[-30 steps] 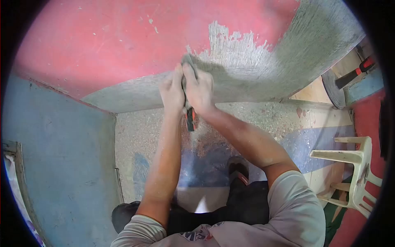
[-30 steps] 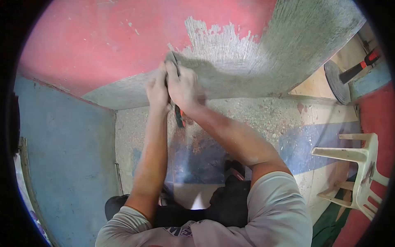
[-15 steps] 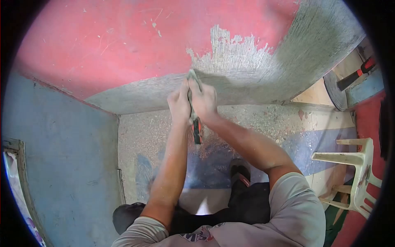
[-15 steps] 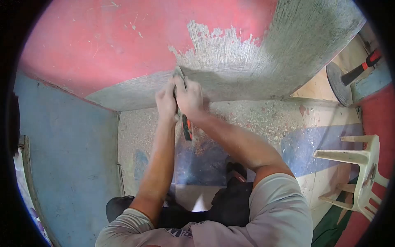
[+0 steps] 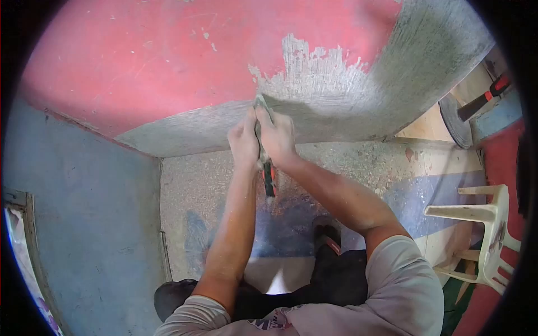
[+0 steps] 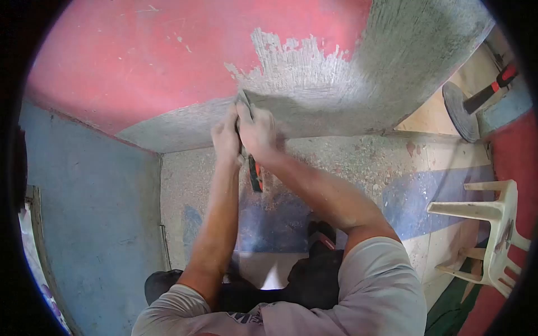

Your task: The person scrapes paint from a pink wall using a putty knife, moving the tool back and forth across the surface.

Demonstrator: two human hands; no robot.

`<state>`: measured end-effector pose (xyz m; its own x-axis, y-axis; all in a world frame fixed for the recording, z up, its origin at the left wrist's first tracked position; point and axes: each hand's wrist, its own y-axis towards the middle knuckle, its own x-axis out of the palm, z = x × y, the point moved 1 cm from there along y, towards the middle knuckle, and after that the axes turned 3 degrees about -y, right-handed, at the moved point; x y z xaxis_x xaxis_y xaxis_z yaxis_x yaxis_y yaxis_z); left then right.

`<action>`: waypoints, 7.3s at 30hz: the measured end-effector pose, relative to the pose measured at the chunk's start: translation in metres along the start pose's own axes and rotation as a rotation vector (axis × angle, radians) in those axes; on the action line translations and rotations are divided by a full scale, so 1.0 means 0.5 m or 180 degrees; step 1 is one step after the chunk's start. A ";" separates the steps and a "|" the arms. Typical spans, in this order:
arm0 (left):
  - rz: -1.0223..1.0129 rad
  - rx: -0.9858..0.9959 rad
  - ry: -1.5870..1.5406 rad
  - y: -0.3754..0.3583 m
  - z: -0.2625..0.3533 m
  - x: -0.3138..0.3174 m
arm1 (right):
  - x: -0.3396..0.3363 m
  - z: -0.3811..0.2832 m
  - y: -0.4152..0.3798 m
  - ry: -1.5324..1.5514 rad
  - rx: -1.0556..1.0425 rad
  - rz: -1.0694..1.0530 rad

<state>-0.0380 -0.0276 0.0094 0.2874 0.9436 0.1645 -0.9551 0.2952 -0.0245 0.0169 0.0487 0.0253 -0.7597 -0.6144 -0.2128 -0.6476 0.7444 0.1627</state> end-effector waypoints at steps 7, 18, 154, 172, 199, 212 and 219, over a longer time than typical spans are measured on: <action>-0.0349 -0.0057 -0.0485 0.001 0.114 0.013 | -0.013 -0.094 0.020 0.0531 -0.0307 0.0015; -0.0359 -0.0038 -0.0665 -0.005 0.156 0.030 | -0.017 -0.118 0.029 0.0877 -0.0170 -0.0015; -0.0250 0.0698 -0.0407 -0.031 0.133 0.070 | -0.074 -0.129 0.028 0.0820 -0.0105 -0.0173; -0.0488 0.0410 -0.1012 -0.020 0.216 0.060 | -0.069 -0.220 0.046 0.0596 -0.0275 -0.0208; -0.0230 0.0387 -0.0119 -0.005 0.195 0.019 | -0.038 -0.176 0.037 0.0755 -0.0683 -0.0086; -0.0297 0.0271 -0.0575 -0.020 0.166 0.027 | -0.045 -0.156 0.029 0.0669 -0.0710 -0.0104; -0.0431 0.0446 -0.0803 -0.002 0.278 0.057 | -0.066 -0.271 0.081 0.0791 -0.0886 -0.0122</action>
<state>-0.0387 -0.0221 0.1513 0.4024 0.8250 0.3967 -0.9151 0.3754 0.1474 0.0077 0.0634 0.1695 -0.7034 -0.7107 0.0110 -0.6410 0.6410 0.4222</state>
